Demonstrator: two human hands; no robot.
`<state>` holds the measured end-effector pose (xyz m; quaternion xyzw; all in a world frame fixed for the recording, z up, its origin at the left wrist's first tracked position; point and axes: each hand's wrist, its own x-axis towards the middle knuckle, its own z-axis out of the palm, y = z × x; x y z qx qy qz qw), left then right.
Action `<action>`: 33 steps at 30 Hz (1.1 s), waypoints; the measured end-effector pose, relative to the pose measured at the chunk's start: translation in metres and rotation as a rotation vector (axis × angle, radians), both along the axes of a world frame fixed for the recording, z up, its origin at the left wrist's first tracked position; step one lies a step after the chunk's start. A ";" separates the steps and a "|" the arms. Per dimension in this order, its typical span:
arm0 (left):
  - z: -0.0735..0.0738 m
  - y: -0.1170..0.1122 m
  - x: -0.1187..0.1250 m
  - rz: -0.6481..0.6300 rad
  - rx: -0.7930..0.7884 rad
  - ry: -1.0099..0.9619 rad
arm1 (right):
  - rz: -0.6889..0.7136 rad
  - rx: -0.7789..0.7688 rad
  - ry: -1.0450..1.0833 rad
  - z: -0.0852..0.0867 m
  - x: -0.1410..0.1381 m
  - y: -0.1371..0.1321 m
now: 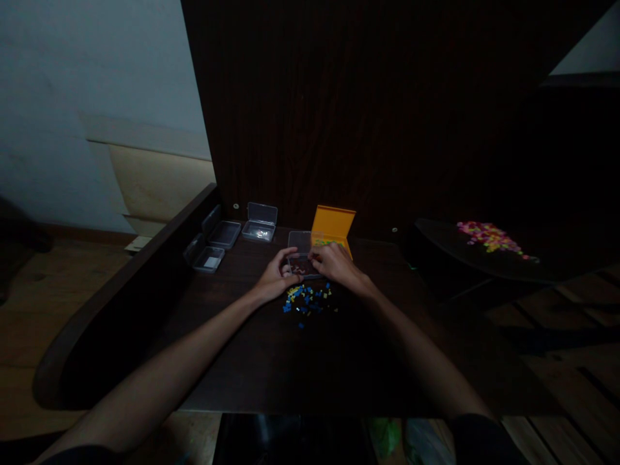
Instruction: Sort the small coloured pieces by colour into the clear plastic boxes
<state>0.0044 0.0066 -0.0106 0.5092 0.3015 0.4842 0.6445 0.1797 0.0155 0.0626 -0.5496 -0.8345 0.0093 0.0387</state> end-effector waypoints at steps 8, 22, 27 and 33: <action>0.002 -0.001 -0.001 -0.019 -0.027 -0.003 | 0.026 0.018 0.067 0.000 0.008 0.002; 0.002 -0.001 -0.001 -0.004 -0.022 0.001 | 0.131 0.000 0.207 -0.006 0.008 0.004; 0.002 -0.001 0.000 0.001 -0.018 -0.007 | 0.090 0.020 0.208 -0.006 0.009 0.006; 0.002 -0.001 0.000 -0.013 -0.010 0.002 | 0.130 -0.007 0.214 -0.007 0.010 0.007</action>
